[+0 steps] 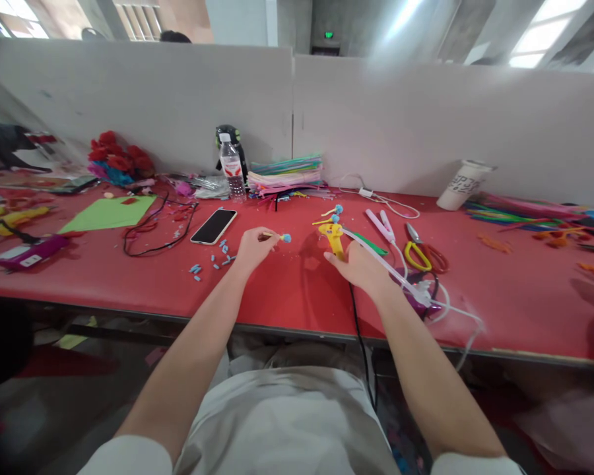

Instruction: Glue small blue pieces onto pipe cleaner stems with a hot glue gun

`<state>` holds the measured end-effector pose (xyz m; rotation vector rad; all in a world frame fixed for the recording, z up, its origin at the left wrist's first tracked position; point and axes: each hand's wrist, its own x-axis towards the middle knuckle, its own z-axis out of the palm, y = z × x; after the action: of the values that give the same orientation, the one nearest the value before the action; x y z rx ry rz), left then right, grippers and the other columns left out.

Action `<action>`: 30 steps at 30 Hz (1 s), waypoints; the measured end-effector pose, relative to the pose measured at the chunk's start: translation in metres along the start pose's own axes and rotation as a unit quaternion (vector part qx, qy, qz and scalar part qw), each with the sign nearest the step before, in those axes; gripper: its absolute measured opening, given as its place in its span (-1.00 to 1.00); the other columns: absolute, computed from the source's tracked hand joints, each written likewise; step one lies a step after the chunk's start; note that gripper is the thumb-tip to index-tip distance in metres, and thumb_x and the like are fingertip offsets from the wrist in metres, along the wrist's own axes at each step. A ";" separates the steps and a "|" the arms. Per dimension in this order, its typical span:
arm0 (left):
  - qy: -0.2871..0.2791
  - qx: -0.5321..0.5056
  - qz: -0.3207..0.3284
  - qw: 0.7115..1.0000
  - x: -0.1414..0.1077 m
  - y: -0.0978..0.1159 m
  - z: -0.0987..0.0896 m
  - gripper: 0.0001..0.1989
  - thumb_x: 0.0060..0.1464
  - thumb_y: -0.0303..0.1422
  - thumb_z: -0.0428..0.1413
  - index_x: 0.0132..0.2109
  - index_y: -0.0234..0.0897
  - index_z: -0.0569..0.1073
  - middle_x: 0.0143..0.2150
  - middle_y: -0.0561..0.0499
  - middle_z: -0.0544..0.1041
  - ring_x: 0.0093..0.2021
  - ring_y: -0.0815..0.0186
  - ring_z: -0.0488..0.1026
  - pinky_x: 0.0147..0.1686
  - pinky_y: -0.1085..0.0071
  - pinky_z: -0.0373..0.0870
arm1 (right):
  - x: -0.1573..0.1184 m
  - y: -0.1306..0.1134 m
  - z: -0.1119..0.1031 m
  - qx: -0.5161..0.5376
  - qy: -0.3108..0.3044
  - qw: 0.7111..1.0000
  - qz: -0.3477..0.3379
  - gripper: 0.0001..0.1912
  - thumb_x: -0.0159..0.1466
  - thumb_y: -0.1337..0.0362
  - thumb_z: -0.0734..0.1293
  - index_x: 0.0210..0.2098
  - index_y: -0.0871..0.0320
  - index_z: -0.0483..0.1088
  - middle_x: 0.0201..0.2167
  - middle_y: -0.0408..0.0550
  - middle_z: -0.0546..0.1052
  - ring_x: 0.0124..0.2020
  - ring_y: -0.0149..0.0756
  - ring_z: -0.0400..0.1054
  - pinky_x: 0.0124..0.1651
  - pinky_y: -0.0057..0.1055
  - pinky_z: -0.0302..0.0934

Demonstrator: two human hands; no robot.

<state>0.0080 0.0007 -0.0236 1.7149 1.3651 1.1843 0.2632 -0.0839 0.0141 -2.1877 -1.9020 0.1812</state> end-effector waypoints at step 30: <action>-0.003 0.074 0.089 0.993 0.002 0.004 -0.004 -0.76 0.12 -0.27 0.00 -0.47 -0.27 0.28 -0.50 0.08 0.32 -0.46 0.40 0.22 -0.39 0.47 0.13 | 0.025 -0.027 0.045 0.499 -0.150 0.842 -0.141 -0.60 0.18 -0.03 0.33 -0.55 0.19 0.40 -0.55 -0.11 0.45 -0.50 -0.39 0.29 -0.34 -0.42 0.20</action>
<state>0.0060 0.0010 -0.0177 1.9781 1.3469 1.1987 0.2299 -0.0520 -0.0205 -1.1960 -1.6297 1.2036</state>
